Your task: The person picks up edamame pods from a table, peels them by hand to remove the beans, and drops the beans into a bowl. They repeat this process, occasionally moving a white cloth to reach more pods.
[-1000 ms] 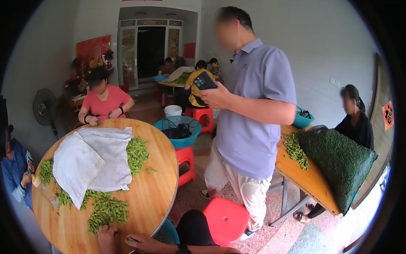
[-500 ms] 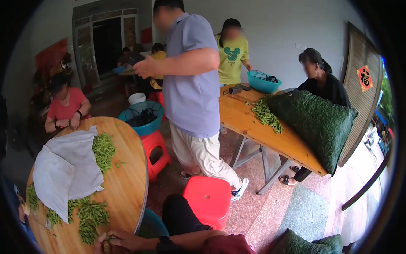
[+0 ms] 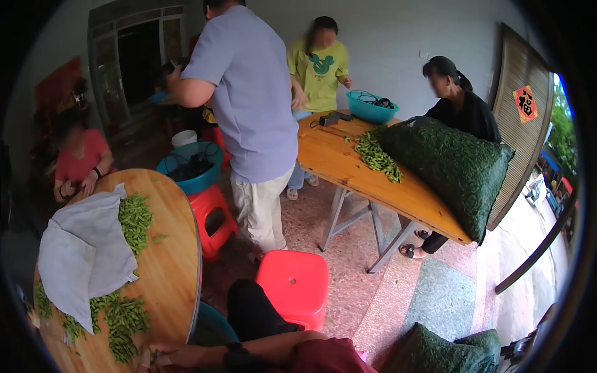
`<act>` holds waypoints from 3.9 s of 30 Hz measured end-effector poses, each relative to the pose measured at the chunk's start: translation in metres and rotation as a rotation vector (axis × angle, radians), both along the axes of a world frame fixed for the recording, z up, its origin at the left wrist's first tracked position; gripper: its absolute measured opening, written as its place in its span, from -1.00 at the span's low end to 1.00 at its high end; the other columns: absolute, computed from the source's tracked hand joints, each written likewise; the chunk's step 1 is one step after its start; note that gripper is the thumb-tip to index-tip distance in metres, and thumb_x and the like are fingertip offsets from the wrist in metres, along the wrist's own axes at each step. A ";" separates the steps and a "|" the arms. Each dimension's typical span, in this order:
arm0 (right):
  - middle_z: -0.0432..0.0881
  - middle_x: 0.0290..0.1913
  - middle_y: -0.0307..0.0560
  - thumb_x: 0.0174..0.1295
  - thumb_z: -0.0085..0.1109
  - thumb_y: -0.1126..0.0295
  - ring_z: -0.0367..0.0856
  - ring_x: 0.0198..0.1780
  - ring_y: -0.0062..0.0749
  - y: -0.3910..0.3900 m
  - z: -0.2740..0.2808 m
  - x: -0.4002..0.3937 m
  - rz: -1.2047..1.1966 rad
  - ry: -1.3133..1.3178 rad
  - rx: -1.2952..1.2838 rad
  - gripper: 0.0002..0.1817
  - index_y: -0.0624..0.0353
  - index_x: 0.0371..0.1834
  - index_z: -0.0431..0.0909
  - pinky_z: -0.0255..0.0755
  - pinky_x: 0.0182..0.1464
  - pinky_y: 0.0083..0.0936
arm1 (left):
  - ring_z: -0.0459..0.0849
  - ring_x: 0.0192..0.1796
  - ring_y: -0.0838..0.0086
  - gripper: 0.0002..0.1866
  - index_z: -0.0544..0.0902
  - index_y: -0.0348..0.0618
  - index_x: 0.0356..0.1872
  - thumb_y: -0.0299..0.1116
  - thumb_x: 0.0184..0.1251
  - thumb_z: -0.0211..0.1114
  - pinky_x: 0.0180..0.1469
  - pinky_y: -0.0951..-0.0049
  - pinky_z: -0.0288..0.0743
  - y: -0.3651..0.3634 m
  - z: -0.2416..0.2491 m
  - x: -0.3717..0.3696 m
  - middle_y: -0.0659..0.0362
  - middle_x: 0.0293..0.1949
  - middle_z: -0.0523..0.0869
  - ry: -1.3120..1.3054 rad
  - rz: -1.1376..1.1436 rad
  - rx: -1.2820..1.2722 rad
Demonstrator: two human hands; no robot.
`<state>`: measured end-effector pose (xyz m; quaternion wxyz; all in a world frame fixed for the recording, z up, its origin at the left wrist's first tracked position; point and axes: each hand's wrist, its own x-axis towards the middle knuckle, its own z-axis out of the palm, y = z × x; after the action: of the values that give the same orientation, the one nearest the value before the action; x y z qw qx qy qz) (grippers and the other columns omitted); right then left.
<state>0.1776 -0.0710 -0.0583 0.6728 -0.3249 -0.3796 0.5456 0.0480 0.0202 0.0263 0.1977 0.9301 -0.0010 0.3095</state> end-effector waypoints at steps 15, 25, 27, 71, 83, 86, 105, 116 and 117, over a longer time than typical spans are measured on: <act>0.49 -0.45 -0.18 0.44 -0.08 0.19 0.40 -0.53 -0.51 -0.031 0.059 -0.001 -0.049 -0.040 -0.314 -0.69 0.19 0.03 0.41 0.34 -0.43 -0.51 | 0.45 -0.38 0.64 -0.69 0.57 -0.26 0.16 -0.38 0.51 0.07 -0.34 0.65 0.31 0.017 -0.045 0.008 0.29 -0.38 0.57 -0.069 0.038 -0.325; 0.52 -0.37 -0.20 0.50 -0.18 0.30 0.40 -0.58 -0.61 -0.030 0.065 0.017 -0.007 -0.031 -0.298 -0.81 0.17 -0.04 0.33 0.28 -0.55 -0.64 | 0.39 -0.42 0.74 -0.68 0.57 -0.17 0.19 -0.44 0.49 0.05 -0.37 0.72 0.26 -0.001 -0.018 0.005 0.40 -0.41 0.52 0.086 0.016 -1.402; 0.52 -0.37 -0.20 0.49 -0.18 0.32 0.41 -0.57 -0.61 -0.031 0.064 0.014 0.022 -0.033 -0.325 -0.82 0.17 -0.02 0.33 0.28 -0.54 -0.64 | 0.40 -0.40 0.75 -0.67 0.56 -0.17 0.20 -0.46 0.49 0.04 -0.35 0.73 0.28 -0.003 -0.015 0.005 0.40 -0.39 0.53 0.056 0.037 -1.427; 0.56 -0.42 -0.14 0.44 -0.12 0.33 0.59 -0.58 -0.47 -0.023 0.075 0.005 0.018 -0.150 -0.610 -0.83 0.14 -0.02 0.33 0.40 -0.62 -0.59 | 0.64 -0.36 0.01 -0.77 0.56 -0.24 -0.15 -0.57 0.14 0.24 -0.36 0.18 0.52 -0.009 -0.040 -0.006 -0.03 -0.39 0.63 0.009 0.227 -0.336; 0.57 -0.49 -0.13 0.37 -0.04 0.37 0.57 -0.61 -0.47 -0.025 0.054 0.000 -0.144 -0.450 -0.468 -0.81 0.25 -0.07 0.40 0.44 -0.59 -0.52 | 0.40 -0.47 0.52 -0.85 0.51 -0.26 -0.32 -0.41 0.43 0.06 -0.39 0.44 0.36 -0.005 -0.067 0.003 0.13 -0.53 0.46 0.053 0.279 -1.287; 0.59 -0.47 -0.09 0.34 0.04 0.36 0.62 -0.52 -0.39 -0.025 0.056 0.006 -0.087 -0.471 -0.519 -0.77 0.23 -0.03 0.42 0.48 -0.47 -0.50 | 0.50 -0.46 0.40 -0.86 0.52 -0.26 -0.30 -0.43 0.43 0.05 -0.36 0.40 0.40 -0.003 -0.055 -0.002 0.08 -0.51 0.53 0.110 0.264 -0.947; 0.57 -0.39 0.07 0.13 0.29 0.41 0.62 -0.34 -0.07 -0.037 0.062 0.007 -0.467 -0.912 -0.220 -0.78 0.24 -0.21 0.52 0.47 -0.29 -0.33 | 0.74 -0.33 0.34 -0.83 0.63 -0.27 -0.16 -0.57 0.23 0.25 -0.30 0.44 0.56 -0.024 -0.025 -0.018 0.00 -0.37 0.72 0.320 0.319 -0.841; 0.55 -0.37 0.03 0.15 0.21 0.35 0.57 -0.31 -0.01 -0.036 0.047 0.004 -0.187 -0.951 -0.351 -0.75 0.24 -0.18 0.50 0.46 -0.21 -0.28 | 0.62 -0.46 0.62 -0.95 0.63 -0.27 -0.25 -0.55 0.32 0.22 -0.39 0.55 0.49 -0.023 -0.019 -0.031 0.17 -0.45 0.69 0.237 0.246 -0.802; 0.55 -0.37 0.03 0.15 0.20 0.36 0.58 -0.31 -0.02 -0.036 0.042 0.005 -0.124 -0.976 -0.252 -0.78 0.24 -0.21 0.49 0.46 -0.21 -0.30 | 0.63 -0.46 0.57 -0.95 0.63 -0.27 -0.27 -0.53 0.29 0.24 -0.38 0.53 0.50 -0.021 -0.016 -0.039 0.13 -0.48 0.68 0.237 0.299 -0.734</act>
<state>0.1822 -0.1073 -0.0162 0.4039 -0.6425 -0.5609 0.3309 0.0091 -0.0003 0.0105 0.4680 0.8168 0.2675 0.2054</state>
